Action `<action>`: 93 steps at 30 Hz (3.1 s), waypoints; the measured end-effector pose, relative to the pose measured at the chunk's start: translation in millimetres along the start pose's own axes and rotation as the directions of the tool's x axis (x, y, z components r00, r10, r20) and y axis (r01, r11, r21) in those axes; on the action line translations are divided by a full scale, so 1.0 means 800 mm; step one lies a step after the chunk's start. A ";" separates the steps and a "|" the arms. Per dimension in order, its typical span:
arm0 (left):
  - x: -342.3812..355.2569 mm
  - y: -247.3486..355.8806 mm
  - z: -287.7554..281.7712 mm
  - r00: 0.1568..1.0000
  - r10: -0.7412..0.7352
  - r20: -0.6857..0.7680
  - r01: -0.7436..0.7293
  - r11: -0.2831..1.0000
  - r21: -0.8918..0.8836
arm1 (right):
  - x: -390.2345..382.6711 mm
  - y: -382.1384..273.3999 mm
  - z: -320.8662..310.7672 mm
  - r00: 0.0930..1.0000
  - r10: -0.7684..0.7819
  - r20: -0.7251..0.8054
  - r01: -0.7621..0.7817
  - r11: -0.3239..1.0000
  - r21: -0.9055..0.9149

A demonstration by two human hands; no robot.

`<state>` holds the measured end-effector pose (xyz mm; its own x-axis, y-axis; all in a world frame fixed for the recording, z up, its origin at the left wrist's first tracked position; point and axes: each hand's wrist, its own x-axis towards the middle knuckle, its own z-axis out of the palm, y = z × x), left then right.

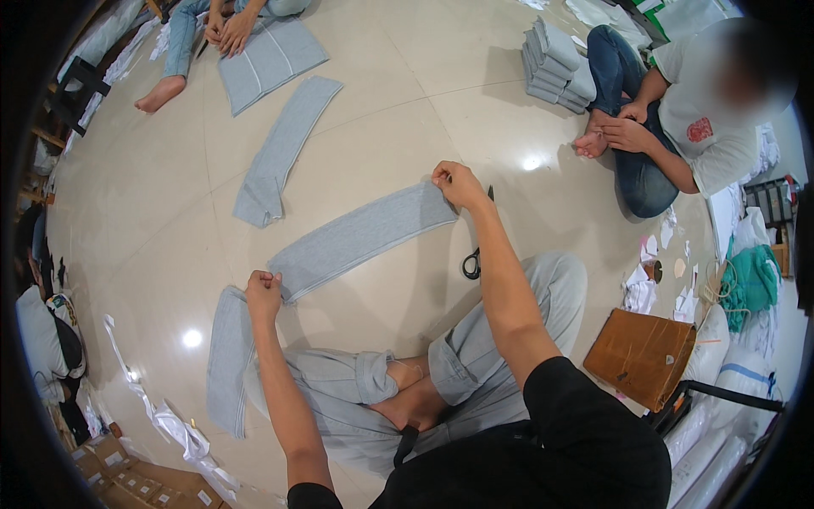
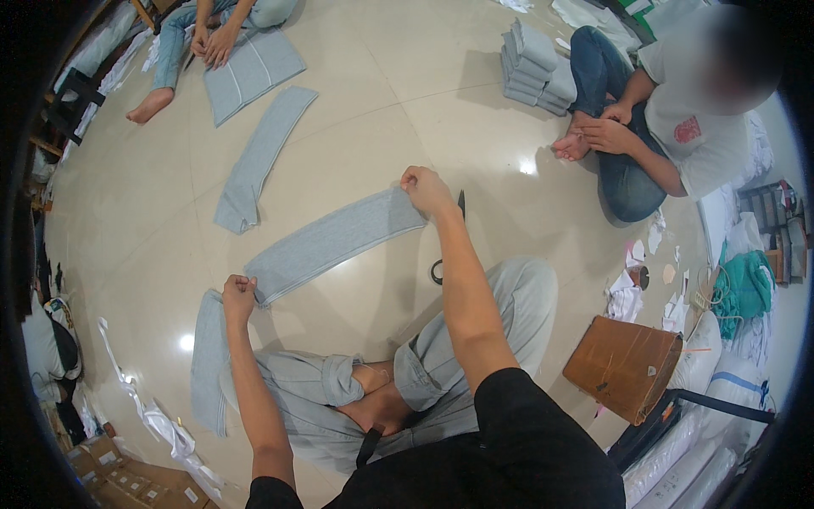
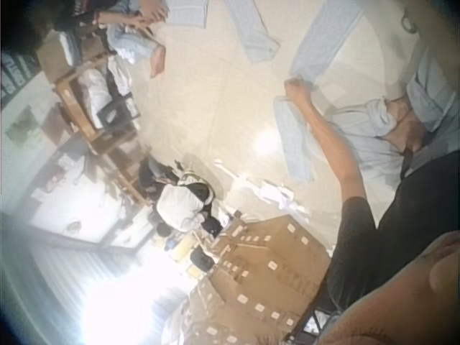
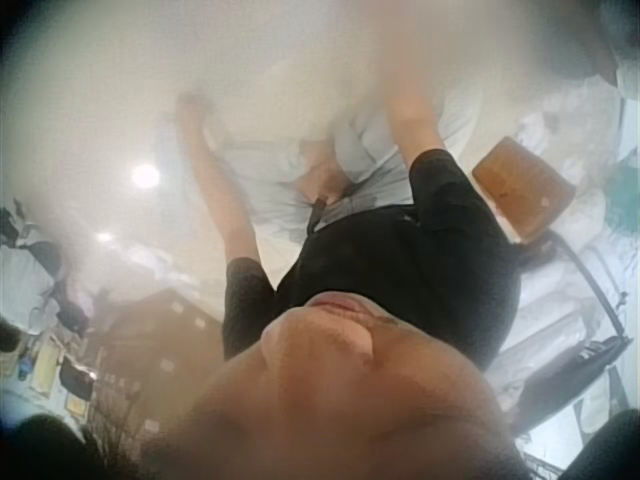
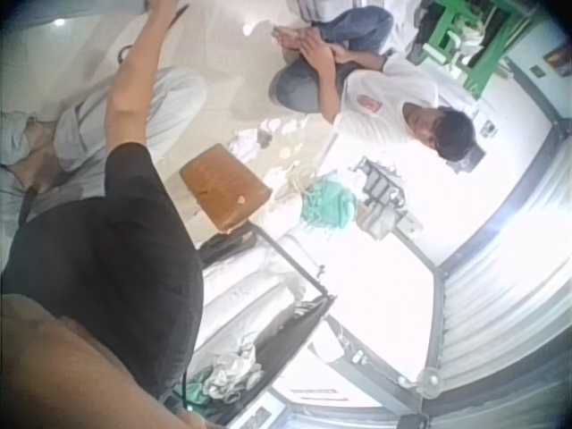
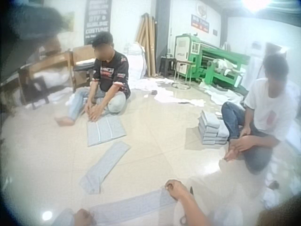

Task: The person sits on the floor and uses scissors to cut threads and trim the edges of folded gray fabric pieces. They repeatedly align the fabric layers and make precise cuts to separate or finish the material.

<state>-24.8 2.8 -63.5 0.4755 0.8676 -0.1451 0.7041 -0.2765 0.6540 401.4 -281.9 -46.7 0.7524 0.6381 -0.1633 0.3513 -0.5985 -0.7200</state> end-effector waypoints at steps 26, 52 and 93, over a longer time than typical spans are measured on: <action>-0.006 0.009 -0.015 0.999 -0.053 0.005 0.053 0.999 -0.009 | -0.019 -0.060 -0.020 0.880 0.343 -0.329 -0.334 0.939 0.086; -0.006 0.025 -0.017 0.997 -0.056 0.043 0.059 0.996 -0.074 | -0.037 -0.021 0.030 0.971 0.110 -0.211 -0.145 0.977 -0.158; -0.125 -0.069 -0.175 0.795 -0.237 -0.558 0.066 0.949 -0.309 | -0.166 -0.367 0.344 0.743 -0.589 0.316 0.542 0.808 0.231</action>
<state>-185.2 -10.7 18.7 -0.0831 0.9860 0.1444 0.5367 -0.0778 0.8402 44.9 -57.9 0.9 0.1762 0.9803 0.0894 0.5630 -0.0259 -0.8260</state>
